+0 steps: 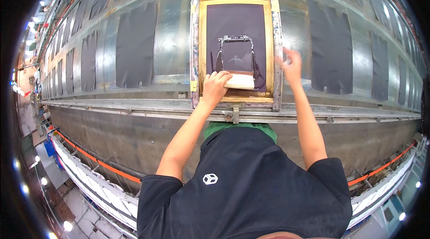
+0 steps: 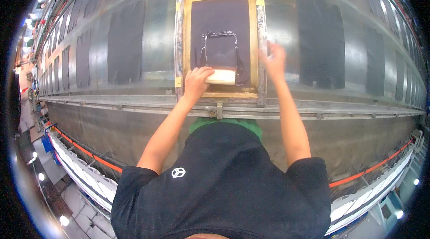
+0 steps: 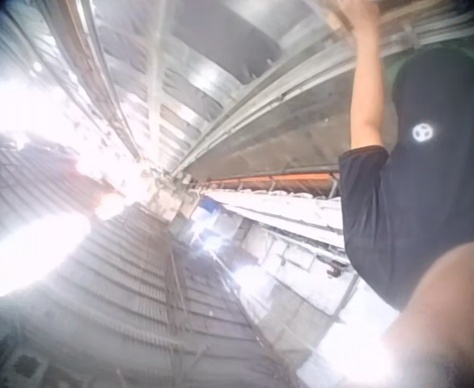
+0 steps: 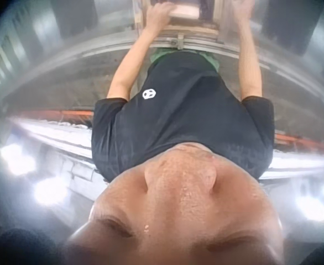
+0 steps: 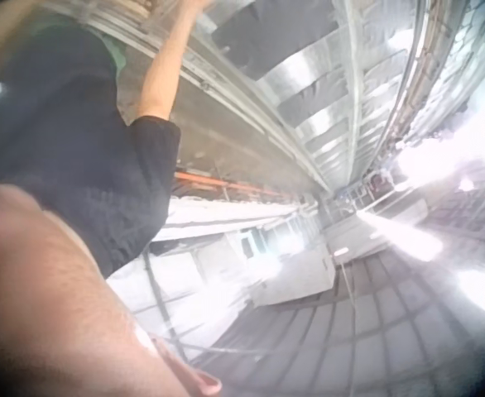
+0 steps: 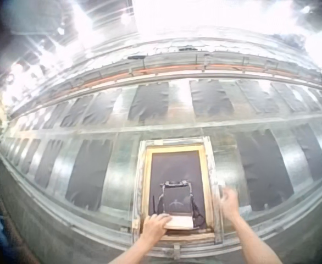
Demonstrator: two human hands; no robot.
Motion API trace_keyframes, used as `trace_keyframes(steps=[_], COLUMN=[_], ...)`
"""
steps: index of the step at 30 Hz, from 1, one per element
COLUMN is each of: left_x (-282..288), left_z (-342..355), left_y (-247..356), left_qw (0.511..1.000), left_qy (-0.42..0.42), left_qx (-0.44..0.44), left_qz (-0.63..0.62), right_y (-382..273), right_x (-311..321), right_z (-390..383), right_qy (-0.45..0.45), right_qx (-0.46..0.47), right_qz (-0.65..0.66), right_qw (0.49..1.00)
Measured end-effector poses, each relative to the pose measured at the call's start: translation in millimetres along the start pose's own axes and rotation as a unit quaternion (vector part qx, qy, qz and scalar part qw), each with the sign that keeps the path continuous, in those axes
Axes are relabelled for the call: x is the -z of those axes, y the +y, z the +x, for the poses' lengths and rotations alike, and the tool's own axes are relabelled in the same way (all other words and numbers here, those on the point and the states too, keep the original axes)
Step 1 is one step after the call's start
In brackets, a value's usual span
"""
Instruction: The person uses a squeegee to spread dark ink across a screen printing frame mounted on a conveyor. They repeatedly pull the squeegee across the mesh to ensure even coverage, then lift the frame to inspect the ink distribution before continuing the process.
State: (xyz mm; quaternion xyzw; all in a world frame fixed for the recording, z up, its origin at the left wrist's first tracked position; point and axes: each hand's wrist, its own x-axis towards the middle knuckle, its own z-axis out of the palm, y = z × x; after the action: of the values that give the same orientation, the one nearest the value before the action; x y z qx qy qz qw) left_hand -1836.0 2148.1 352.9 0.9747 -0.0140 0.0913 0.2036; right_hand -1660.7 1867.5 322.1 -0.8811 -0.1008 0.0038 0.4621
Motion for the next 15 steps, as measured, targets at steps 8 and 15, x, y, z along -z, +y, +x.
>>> trace_keyframes(steps=[8, 15], left_x=[4, 46], left_z=[-21, -56], left_y=[6, -40], left_qw=[1.0, 0.997], left_qy=[0.006, 0.025], left_qx=[0.001, 0.038], left_qz=[-0.026, -0.055], right_y=[28, -83], right_x=[-20, -59], right_z=[72, 66], right_qy=[0.064, 0.093], right_qx=[-0.124, -0.093], right_qz=[0.063, 0.029], right_qw=[0.988, 0.991])
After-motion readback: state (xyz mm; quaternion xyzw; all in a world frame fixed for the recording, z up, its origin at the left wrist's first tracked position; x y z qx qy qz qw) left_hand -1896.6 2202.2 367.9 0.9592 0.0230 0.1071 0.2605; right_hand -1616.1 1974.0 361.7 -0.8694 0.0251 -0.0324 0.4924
